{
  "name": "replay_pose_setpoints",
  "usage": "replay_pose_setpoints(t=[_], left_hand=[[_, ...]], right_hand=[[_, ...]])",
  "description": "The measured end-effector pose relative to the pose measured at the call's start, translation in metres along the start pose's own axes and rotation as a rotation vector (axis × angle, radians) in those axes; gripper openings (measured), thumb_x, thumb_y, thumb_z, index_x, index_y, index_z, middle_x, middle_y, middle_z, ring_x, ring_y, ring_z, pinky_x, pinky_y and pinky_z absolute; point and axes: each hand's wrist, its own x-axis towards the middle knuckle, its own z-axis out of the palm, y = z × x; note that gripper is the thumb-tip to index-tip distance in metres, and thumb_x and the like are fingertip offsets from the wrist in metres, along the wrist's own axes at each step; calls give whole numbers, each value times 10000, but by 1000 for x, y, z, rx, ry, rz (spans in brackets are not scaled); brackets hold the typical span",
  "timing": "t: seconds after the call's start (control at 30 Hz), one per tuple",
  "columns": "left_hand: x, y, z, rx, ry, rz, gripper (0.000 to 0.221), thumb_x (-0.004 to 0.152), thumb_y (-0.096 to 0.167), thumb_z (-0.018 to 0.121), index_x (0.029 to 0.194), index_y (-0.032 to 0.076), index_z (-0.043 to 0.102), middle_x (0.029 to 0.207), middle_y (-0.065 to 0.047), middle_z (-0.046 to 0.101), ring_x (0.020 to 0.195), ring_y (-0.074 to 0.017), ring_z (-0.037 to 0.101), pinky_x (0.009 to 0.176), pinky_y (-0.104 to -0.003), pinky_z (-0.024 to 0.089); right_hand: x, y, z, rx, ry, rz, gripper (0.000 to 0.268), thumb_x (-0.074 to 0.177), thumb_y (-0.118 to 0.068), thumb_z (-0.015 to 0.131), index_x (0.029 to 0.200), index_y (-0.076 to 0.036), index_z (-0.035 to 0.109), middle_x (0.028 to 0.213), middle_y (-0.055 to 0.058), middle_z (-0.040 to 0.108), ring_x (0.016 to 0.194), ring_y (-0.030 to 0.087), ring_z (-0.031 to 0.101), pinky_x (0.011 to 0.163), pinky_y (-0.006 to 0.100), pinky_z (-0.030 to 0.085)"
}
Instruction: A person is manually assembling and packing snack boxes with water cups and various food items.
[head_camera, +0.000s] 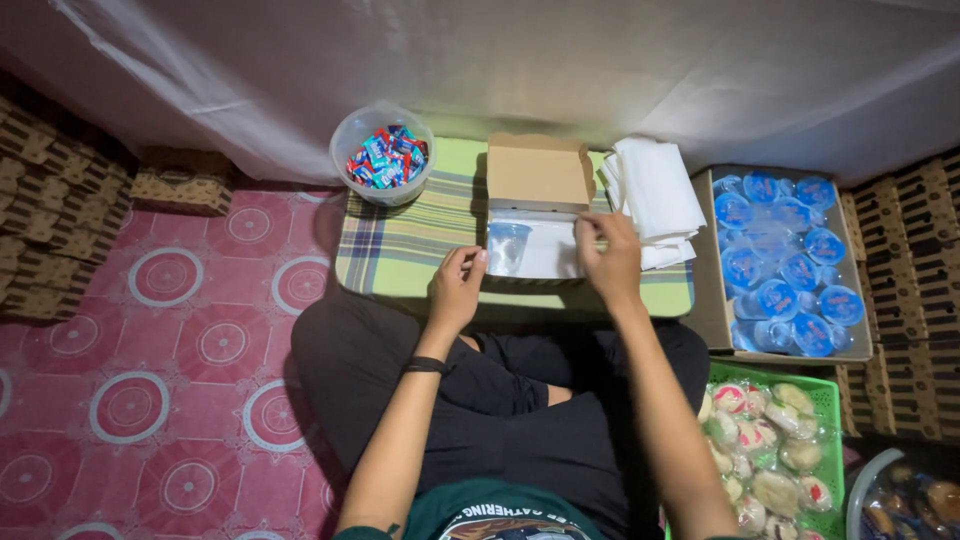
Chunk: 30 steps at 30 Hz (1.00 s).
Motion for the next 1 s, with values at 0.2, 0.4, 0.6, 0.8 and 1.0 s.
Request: replay_pose_setpoints(t=[0.2,0.4,0.6,0.8,1.0], left_hand=[[-1,-6,1,-8,-29,28,351,1015,420,626,1178,117,696,1107,-109,710,1033,-351,724,859,-450,612],[-1,-4,3,-42,-36,21,351,1002,395,655,1194,103,695,1109,-123,694,1038,-358,718,851,-444,611],[1,-3,7,-39,-16,24,330,1014,364,646,1183,85,697,1108,-138,687,1048,-388,704,856,-446,611],[5,-9,8,-61,-37,-18,334,1013,368,653,1193,91,698,1114,-130,689,1058,-368,705,874,-430,603],[32,-19,-18,-164,-263,-164,332,984,345,684,1214,107,699,896,-79,699,764,-193,687,709,-354,586]], right_hand=[[-54,18,16,414,159,468,103,1003,-100,689,1078,-107,759,962,111,732,962,222,697,888,361,544],[-60,16,21,474,125,520,128,1017,-122,665,1093,-105,767,984,116,756,996,225,707,924,392,539],[-63,12,20,426,132,523,139,1020,-190,667,1093,-135,772,976,105,766,984,263,725,907,415,542],[-62,11,20,384,134,519,136,1020,-216,662,1074,-143,764,942,117,760,956,312,725,879,440,545],[-60,2,15,354,125,523,145,1028,-221,640,1064,-139,754,913,138,752,927,348,722,856,462,546]])
